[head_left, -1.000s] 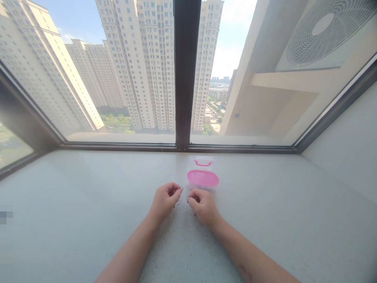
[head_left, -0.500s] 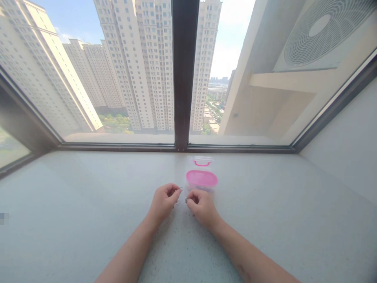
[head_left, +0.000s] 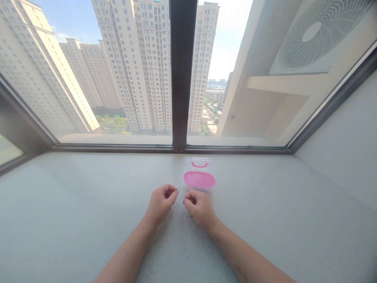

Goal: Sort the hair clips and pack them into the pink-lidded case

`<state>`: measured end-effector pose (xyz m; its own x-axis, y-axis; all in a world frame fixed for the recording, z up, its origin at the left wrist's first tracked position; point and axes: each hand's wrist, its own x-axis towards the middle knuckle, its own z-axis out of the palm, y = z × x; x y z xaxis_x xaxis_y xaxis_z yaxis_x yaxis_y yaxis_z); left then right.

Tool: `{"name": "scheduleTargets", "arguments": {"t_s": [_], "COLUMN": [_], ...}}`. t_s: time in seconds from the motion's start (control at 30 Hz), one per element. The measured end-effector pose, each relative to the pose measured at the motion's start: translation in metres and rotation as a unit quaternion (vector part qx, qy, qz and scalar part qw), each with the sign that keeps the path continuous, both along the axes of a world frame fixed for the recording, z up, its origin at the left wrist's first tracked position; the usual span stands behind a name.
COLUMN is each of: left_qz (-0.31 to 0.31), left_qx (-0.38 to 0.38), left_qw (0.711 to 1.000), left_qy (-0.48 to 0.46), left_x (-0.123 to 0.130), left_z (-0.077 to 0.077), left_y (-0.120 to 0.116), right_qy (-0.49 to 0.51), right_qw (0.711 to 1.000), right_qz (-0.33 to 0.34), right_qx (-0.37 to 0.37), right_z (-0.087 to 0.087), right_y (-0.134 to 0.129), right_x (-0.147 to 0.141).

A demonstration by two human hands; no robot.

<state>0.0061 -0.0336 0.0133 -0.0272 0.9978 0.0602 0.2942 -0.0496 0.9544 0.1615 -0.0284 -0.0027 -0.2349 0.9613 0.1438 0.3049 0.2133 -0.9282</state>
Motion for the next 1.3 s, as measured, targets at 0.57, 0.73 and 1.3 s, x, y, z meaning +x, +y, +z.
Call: {"name": "scheduleTargets", "arguments": {"t_s": [0.57,0.73,1.3], "left_qz": [-0.002,-0.005,0.003], "left_qx": [-0.020,-0.018,0.002], "left_qw": [1.000,0.999,1.000], "left_qy": [-0.022,-0.030,-0.028], "left_x": [-0.0005,-0.0009,-0.0017], "left_z": [0.0022,0.0030,0.0010], "left_y": [-0.0005,-0.0003,0.0000], "right_qy": [-0.010,-0.010,-0.004], "right_qw": [1.000,1.000,1.000], "right_qz": [-0.004,-0.006,-0.005], "right_qx": [0.008,0.004,-0.003], "right_z": [-0.0003,0.0019,0.0011], "right_y": [0.0004,-0.0006,-0.0009], "right_x": [-0.0003,-0.0009,0.0012]}}
